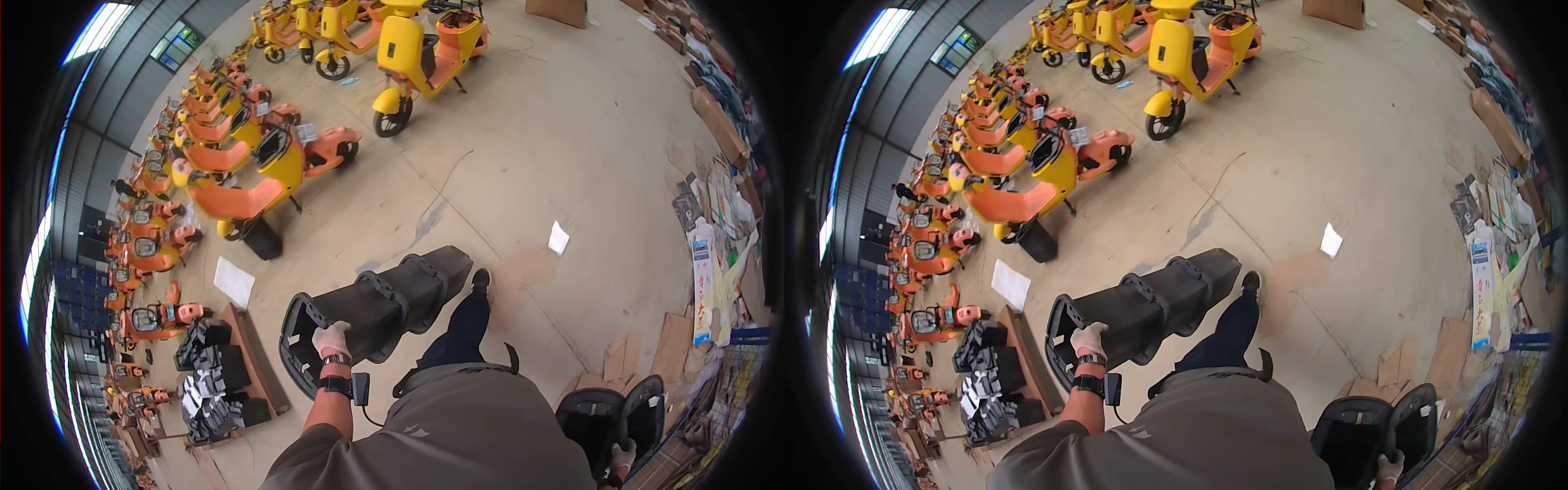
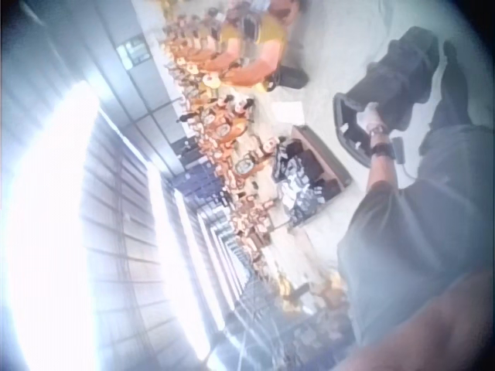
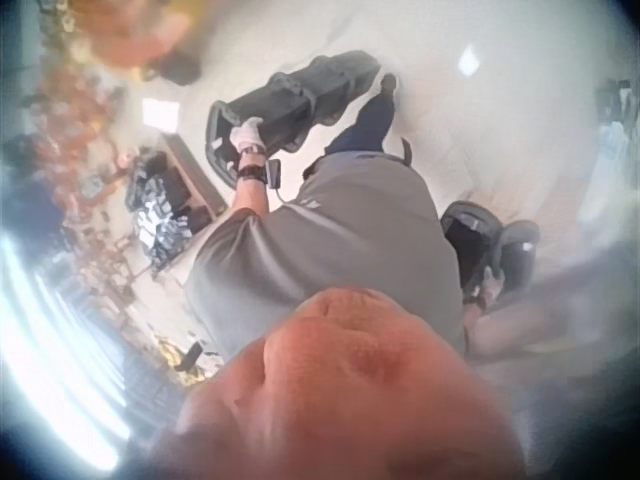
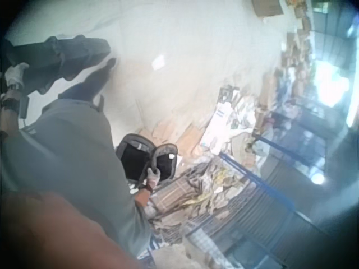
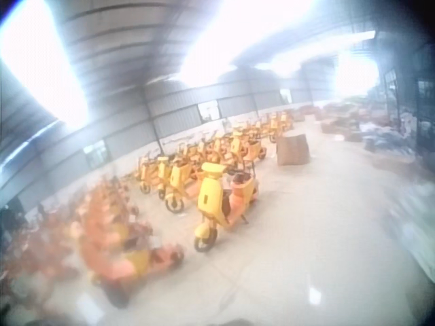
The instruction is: The person places black plastic storage compartments into the seat bases of orange and yellow electric scooters in a large warehouse.
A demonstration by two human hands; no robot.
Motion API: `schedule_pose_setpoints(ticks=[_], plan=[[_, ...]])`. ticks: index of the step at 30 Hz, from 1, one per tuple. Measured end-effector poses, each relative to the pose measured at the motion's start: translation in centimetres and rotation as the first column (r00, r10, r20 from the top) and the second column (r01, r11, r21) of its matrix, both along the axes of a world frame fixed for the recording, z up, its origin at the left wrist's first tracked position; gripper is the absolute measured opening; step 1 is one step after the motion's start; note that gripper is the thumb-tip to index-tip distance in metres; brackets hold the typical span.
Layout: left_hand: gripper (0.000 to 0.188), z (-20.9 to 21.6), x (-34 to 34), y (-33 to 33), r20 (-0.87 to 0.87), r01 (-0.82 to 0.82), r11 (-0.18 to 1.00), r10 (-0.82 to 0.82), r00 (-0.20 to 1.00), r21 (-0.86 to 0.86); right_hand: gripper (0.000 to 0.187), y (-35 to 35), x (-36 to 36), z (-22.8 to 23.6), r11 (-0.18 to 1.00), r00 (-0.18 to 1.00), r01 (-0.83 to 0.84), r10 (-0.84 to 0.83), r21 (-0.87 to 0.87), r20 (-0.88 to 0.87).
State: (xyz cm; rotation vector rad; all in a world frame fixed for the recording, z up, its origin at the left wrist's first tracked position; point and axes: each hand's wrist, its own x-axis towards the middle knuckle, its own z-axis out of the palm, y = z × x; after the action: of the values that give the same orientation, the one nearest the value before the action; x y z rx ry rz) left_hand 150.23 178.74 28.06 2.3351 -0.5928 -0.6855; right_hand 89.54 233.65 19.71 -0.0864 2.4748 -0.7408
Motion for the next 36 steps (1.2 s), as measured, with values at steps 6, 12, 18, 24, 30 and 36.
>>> schedule_pose_setpoints(ticks=[6, 12, 18, 24, 30, 36], plan=[[0.026, -4.6, -6.3, -11.7, -0.005, 0.046, 0.999, -0.046, 0.999, -0.017, 0.063, -16.2, -6.6, 4.7, 0.996, 0.983, 0.085, -0.087, -0.021, -0.161], [0.030, -3.9, -13.7, -23.8, -0.007, 0.095, 0.989, -0.095, 0.995, 0.109, 0.056, -26.2, -10.4, 8.3, 0.993, 0.988, 0.009, 0.010, 0.120, -0.157], [0.027, -4.0, -18.3, -31.9, 0.019, 0.108, 0.994, -0.107, 0.994, -0.033, 0.053, -35.0, -16.7, 3.5, 0.988, 0.999, -0.046, 0.050, 0.145, -0.023], [0.028, -4.4, -25.4, -39.9, 0.118, 0.181, 0.981, -0.189, 0.975, 0.073, 0.050, -47.3, -26.8, 1.0, 0.973, 0.983, -0.032, -0.011, 0.229, 0.184], [0.029, -2.7, -34.8, -47.5, 0.067, -0.193, 0.970, 0.184, 0.981, 0.150, 0.053, -60.9, -40.4, 2.2, 0.980, 0.981, -0.084, 0.049, 0.182, 0.188], [0.032, -9.4, -37.8, -54.7, 0.173, 0.058, 0.968, -0.103, 0.980, 0.246, 0.057, -74.0, -53.5, 2.4, 0.974, 0.977, -0.196, 0.204, 0.114, -0.057]])
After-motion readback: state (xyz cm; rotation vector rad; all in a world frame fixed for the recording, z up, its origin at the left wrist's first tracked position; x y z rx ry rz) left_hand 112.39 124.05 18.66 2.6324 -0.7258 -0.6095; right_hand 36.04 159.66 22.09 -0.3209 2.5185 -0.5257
